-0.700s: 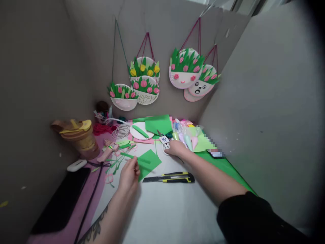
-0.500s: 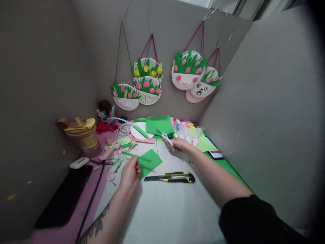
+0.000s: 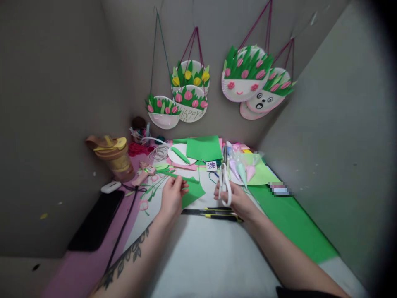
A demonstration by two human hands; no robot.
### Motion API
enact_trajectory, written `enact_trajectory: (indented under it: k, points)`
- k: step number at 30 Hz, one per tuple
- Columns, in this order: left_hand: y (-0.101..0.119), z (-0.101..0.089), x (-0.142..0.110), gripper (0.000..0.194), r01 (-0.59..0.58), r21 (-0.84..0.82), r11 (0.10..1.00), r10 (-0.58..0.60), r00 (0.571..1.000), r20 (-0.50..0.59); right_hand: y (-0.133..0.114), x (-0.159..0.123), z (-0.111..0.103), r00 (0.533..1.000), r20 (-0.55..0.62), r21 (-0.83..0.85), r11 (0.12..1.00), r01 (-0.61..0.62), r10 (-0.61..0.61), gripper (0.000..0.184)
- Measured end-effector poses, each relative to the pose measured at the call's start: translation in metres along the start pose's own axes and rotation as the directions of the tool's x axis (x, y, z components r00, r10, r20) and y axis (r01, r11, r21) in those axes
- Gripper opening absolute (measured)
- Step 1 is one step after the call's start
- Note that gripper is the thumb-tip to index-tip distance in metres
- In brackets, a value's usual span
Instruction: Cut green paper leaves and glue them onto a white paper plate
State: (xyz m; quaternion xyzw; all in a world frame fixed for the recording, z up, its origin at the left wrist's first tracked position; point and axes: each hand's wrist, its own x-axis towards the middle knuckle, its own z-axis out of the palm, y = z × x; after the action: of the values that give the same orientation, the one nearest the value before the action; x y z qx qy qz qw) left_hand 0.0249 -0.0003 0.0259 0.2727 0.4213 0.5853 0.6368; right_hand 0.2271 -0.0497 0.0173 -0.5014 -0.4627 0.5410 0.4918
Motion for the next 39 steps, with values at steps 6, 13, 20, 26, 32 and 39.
enact_trajectory:
  k: [6, 13, 20, 26, 32, 39]
  points:
    - [0.010, 0.022, -0.003, 0.039, -0.056, 0.019, 0.998, 0.056, 0.998, 0.029, 0.012, -0.019, 0.004, 0.974, 0.214, -0.187, 0.975, 0.121, -0.080, 0.043]
    - [0.014, 0.009, -0.009, 0.042, -0.126, 0.048, 0.991, 0.126, 0.992, -0.011, 0.001, -0.040, 0.020, 0.946, 0.308, -0.389, 0.921, 0.031, 0.098, 0.030]
    - [0.018, 0.009, -0.012, 0.035, -0.173, 0.028, 0.985, 0.173, 0.985, -0.019, 0.002, -0.046, 0.027, 0.915, 0.323, -0.423, 0.902, -0.089, 0.242, 0.037]
    - [0.015, 0.006, -0.012, 0.030, -0.179, 0.039, 0.983, 0.181, 0.982, -0.059, 0.024, -0.039, 0.023, 0.879, 0.466, -0.215, 0.977, 0.000, 0.103, 0.036]
    - [0.009, 0.004, -0.011, 0.029, -0.117, 0.039, 0.992, 0.118, 0.992, -0.033, 0.036, -0.032, 0.019, 0.966, 0.255, -0.194, 0.977, 0.089, -0.037, 0.046]
    - [0.012, 0.001, -0.011, 0.034, -0.152, 0.063, 0.986, 0.154, 0.988, -0.031, 0.005, -0.040, 0.030, 0.919, 0.355, -0.359, 0.933, -0.038, 0.174, 0.034]
